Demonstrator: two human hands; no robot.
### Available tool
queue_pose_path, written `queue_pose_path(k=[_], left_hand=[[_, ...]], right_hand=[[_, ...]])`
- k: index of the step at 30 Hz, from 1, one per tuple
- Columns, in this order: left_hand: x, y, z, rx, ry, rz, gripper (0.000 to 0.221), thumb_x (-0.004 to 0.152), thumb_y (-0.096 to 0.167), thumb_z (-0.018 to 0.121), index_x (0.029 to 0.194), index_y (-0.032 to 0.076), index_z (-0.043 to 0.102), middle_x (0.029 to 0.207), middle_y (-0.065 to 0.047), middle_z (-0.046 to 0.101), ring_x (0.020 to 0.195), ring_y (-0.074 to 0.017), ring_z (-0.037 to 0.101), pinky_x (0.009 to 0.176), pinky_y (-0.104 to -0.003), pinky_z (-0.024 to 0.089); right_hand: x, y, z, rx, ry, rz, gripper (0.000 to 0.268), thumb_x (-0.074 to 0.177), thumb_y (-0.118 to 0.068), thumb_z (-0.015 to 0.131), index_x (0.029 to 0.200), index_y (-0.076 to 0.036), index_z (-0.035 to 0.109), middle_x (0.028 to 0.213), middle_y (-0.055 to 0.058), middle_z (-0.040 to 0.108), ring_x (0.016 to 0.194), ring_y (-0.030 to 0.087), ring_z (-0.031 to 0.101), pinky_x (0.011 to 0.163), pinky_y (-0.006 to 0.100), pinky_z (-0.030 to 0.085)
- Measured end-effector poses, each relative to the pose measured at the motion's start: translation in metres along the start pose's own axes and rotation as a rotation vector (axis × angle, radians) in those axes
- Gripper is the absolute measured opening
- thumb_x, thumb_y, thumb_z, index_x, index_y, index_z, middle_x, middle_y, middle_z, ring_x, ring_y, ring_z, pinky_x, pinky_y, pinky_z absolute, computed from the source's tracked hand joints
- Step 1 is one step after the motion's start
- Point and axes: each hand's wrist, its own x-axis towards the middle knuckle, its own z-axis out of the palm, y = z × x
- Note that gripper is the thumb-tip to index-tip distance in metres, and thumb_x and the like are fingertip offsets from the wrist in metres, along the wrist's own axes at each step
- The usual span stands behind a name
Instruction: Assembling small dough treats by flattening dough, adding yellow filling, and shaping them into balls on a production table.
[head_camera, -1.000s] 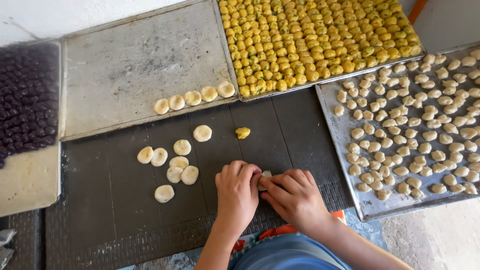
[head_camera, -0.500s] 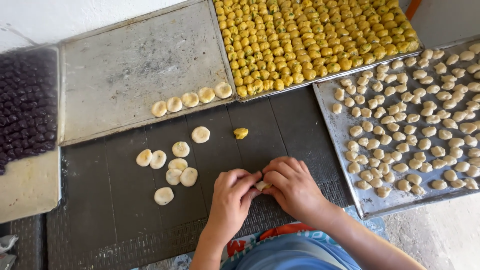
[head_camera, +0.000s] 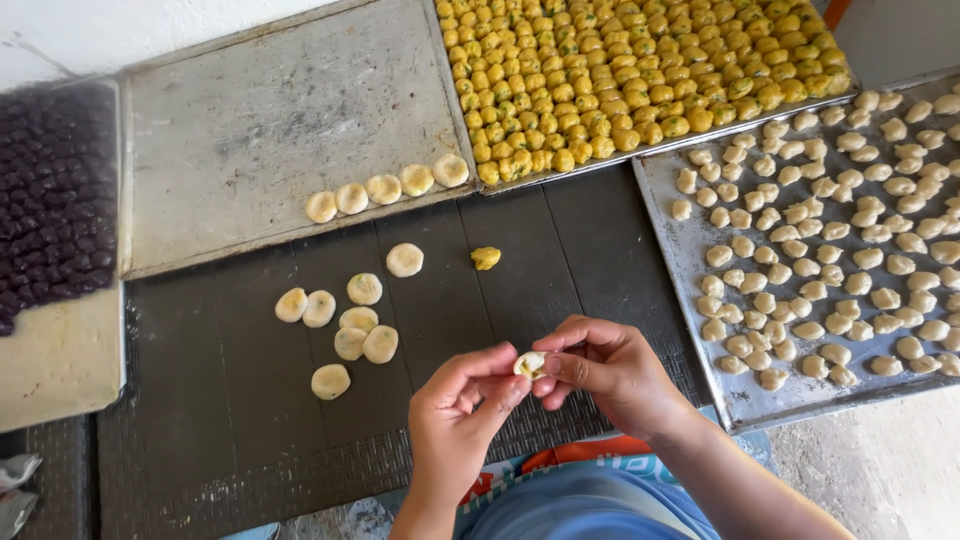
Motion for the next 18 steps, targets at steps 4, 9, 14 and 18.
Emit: queue_pose_path(k=[4, 9, 14, 18], left_hand=[[0.009, -0.002, 0.004, 0.407, 0.008, 0.399, 0.029, 0.087, 0.009, 0.087, 0.114, 0.019, 0.079, 0.095, -0.002, 0.063, 0.083, -0.0095, 0.066, 0.070, -0.020, 0.063], [0.013, -0.009, 0.003, 0.531, -0.050, 0.486, 0.032, 0.087, 0.008, 0.086, 0.117, 0.010, 0.078, 0.120, -0.013, 0.078, 0.106, -0.0192, 0.080, 0.094, -0.029, 0.068], [0.019, -0.009, -0.010, 0.457, -0.035, 0.440, 0.022, 0.087, 0.003, 0.084, 0.107, 0.009, 0.080, 0.113, -0.011, 0.081, 0.103, -0.0209, 0.079, 0.094, -0.031, 0.063], [0.021, -0.025, -0.022, 0.959, -0.194, 0.603, 0.015, 0.090, 0.025, 0.084, 0.103, 0.019, 0.081, 0.125, 0.001, 0.075, 0.118, -0.0263, 0.063, 0.094, -0.045, 0.045]], right_hand=[[-0.001, 0.009, 0.002, 0.107, 0.113, 0.222, 0.016, 0.092, -0.003, 0.075, 0.105, 0.007, 0.074, 0.074, 0.025, 0.074, 0.059, 0.029, 0.074, 0.046, 0.036, 0.062], [-0.003, -0.001, 0.012, -0.110, 0.180, 0.284, 0.020, 0.096, -0.018, 0.074, 0.096, 0.001, 0.074, 0.067, 0.012, 0.067, 0.053, 0.019, 0.063, 0.045, 0.031, 0.049], [-0.004, 0.000, 0.006, -0.654, -0.088, -0.102, 0.035, 0.095, -0.018, 0.073, 0.124, 0.000, 0.073, 0.096, 0.011, 0.080, 0.083, 0.019, 0.076, 0.072, 0.032, 0.061], [0.006, 0.028, -0.016, -1.282, -0.101, -0.514, 0.023, 0.097, -0.003, 0.068, 0.118, -0.006, 0.077, 0.100, 0.009, 0.064, 0.089, 0.025, 0.067, 0.081, 0.037, 0.057]])
